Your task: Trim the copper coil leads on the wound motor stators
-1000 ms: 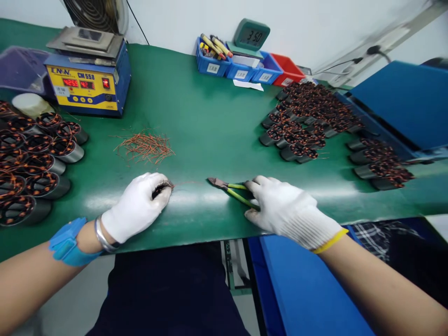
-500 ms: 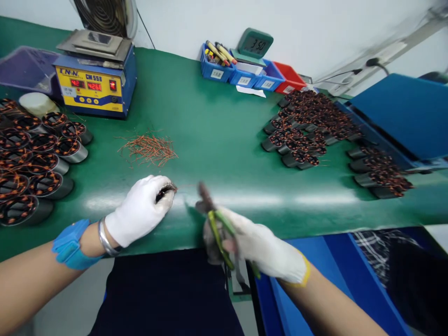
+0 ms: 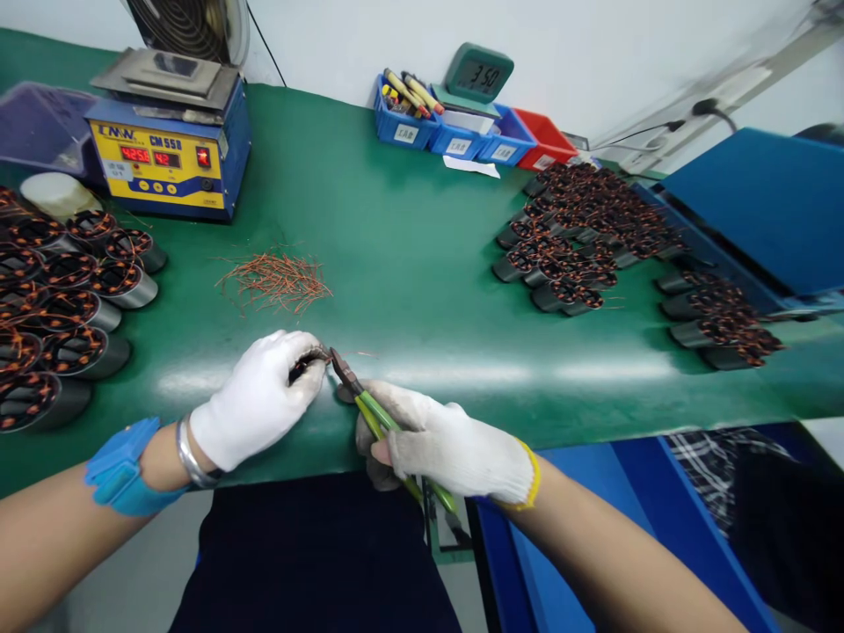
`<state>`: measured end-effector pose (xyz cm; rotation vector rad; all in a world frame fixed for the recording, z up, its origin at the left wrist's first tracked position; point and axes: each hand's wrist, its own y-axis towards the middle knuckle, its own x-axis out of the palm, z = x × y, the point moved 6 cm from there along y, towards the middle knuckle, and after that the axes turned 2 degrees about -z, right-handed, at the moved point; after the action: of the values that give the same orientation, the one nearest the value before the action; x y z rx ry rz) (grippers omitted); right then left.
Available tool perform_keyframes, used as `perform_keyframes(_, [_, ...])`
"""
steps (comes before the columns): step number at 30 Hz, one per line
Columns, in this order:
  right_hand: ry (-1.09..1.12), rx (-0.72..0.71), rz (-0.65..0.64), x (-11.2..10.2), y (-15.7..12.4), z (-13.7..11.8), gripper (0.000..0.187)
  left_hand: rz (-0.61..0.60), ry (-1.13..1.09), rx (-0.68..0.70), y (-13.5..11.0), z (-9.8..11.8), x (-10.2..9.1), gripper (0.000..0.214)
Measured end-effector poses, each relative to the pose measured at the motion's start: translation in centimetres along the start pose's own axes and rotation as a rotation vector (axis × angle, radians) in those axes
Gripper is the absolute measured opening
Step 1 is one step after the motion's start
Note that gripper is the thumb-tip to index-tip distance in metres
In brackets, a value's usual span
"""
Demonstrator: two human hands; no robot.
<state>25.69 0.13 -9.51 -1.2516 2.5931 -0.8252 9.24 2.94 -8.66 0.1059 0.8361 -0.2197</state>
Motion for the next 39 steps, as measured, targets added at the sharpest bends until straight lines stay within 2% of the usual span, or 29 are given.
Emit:
perform_keyframes(5, [-0.075,-0.007,0.003,-0.3,0.2,-0.1,0.035,0.023,0.094,-0.027,-0.3,0.4,-0.6,0.023])
perform_keyframes(7, [-0.091,0.012,0.019,-0.9,0.1,-0.1,0.035,0.03,0.231,-0.087,-0.7,0.3,-1.2,0.044])
perform_keyframes(8, [-0.072,0.011,0.029,-1.3,0.3,-0.2,0.034,0.01,0.304,-0.12,-1.0,0.1,-1.5,0.053])
perform_keyframes(10, [0.036,-0.037,0.057,-2.4,0.9,-0.7,0.036,-0.064,0.4,-0.149,-1.4,-0.3,-1.6,0.051])
perform_keyframes(12, [0.188,-0.106,0.097,-3.5,2.1,-1.5,0.044,-0.128,0.402,-0.076,-1.5,-0.5,-1.3,0.039])
perform_keyframes(14, [0.246,-0.128,0.131,-4.2,3.8,-2.4,0.051,-0.148,0.328,0.07,-1.3,-0.2,-0.9,0.037])
perform_keyframes(16, [0.146,-0.097,0.125,-4.2,5.3,-3.3,0.052,-0.153,0.232,0.194,-1.1,0.1,-0.5,0.038])
perform_keyframes(18, [-0.056,-0.056,0.088,-3.8,6.3,-4.0,0.049,-0.156,0.161,0.251,-1.0,0.3,-0.1,0.034])
perform_keyframes(22, [-0.413,-0.081,0.086,-3.4,6.5,-4.8,0.042,-0.141,0.107,0.334,-1.0,0.8,0.4,0.03])
perform_keyframes(25, [-0.457,-0.114,0.095,-3.6,5.8,-4.8,0.041,-0.087,0.122,0.432,-1.4,1.5,0.3,0.03])
perform_keyframes(29, [-0.411,-0.074,0.071,-3.3,5.2,-4.2,0.036,0.059,0.16,0.507,-1.7,1.8,-0.6,0.031])
perform_keyframes(31, [-0.339,-0.117,0.101,-3.0,5.1,-4.3,0.032,0.138,0.186,0.479,-1.6,1.8,-1.1,0.029])
perform_keyframes(34, [-0.204,-0.212,0.208,-2.9,5.2,-4.8,0.035,0.193,0.273,0.278,-0.9,1.3,-1.6,0.025])
perform_keyframes(37, [-0.178,-0.255,0.297,-3.2,5.2,-5.0,0.04,0.138,0.263,0.057,-0.6,0.4,-2.1,0.02])
perform_keyframes(39, [-0.16,-0.268,0.341,-3.7,5.2,-5.1,0.042,0.041,0.06,0.018,-0.8,-0.1,-2.5,0.028])
